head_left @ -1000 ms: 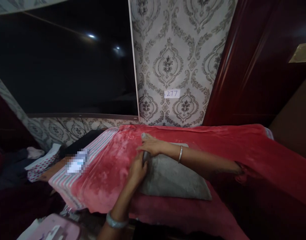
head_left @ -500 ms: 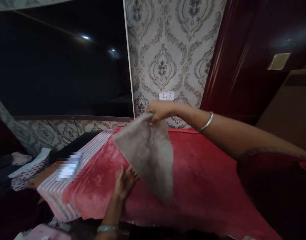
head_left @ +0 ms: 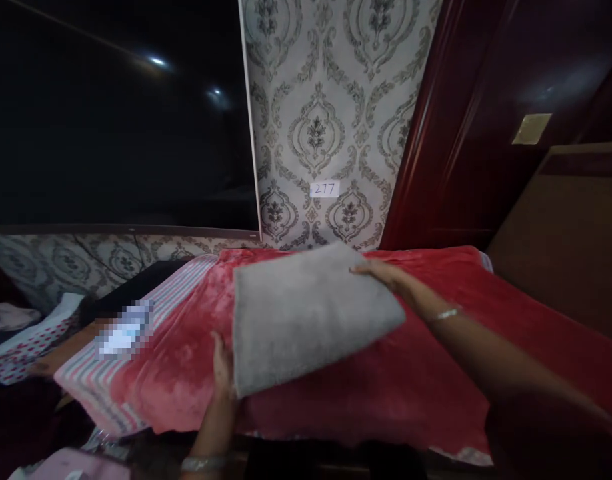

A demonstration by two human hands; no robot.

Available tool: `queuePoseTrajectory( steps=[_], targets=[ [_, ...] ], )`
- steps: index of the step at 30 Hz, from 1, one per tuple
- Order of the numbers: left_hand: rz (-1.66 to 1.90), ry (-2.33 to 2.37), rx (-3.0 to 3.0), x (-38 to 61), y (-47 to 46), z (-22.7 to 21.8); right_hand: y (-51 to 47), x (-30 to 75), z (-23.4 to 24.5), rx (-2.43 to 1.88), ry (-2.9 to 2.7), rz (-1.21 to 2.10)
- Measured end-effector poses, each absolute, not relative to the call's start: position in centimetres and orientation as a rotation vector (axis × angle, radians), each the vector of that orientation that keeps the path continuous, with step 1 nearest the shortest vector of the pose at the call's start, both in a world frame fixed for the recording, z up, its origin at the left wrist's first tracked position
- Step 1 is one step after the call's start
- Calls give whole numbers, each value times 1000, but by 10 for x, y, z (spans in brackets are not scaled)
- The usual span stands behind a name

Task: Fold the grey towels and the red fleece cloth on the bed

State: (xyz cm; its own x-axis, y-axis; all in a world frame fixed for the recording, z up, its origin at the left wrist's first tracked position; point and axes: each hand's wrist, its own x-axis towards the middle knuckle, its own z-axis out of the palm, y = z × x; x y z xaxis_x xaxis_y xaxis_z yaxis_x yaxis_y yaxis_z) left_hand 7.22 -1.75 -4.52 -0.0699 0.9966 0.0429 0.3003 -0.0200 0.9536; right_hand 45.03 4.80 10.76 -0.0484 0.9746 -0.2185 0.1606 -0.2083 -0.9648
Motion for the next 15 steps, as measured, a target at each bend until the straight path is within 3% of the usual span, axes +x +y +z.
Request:
queuePoseTrajectory(
  steps=[3, 6, 15],
  targets=[
    [1071, 1204, 1098, 73, -22, -41, 20, 469, 19, -1619, -977, 1519],
    [993, 1048, 855, 80, -19, -30, 4, 480, -19, -1588, -874, 1568],
    [1038, 1155, 1071, 98, 4, 13, 8, 470, 7, -1391, -992, 1421]
  ],
)
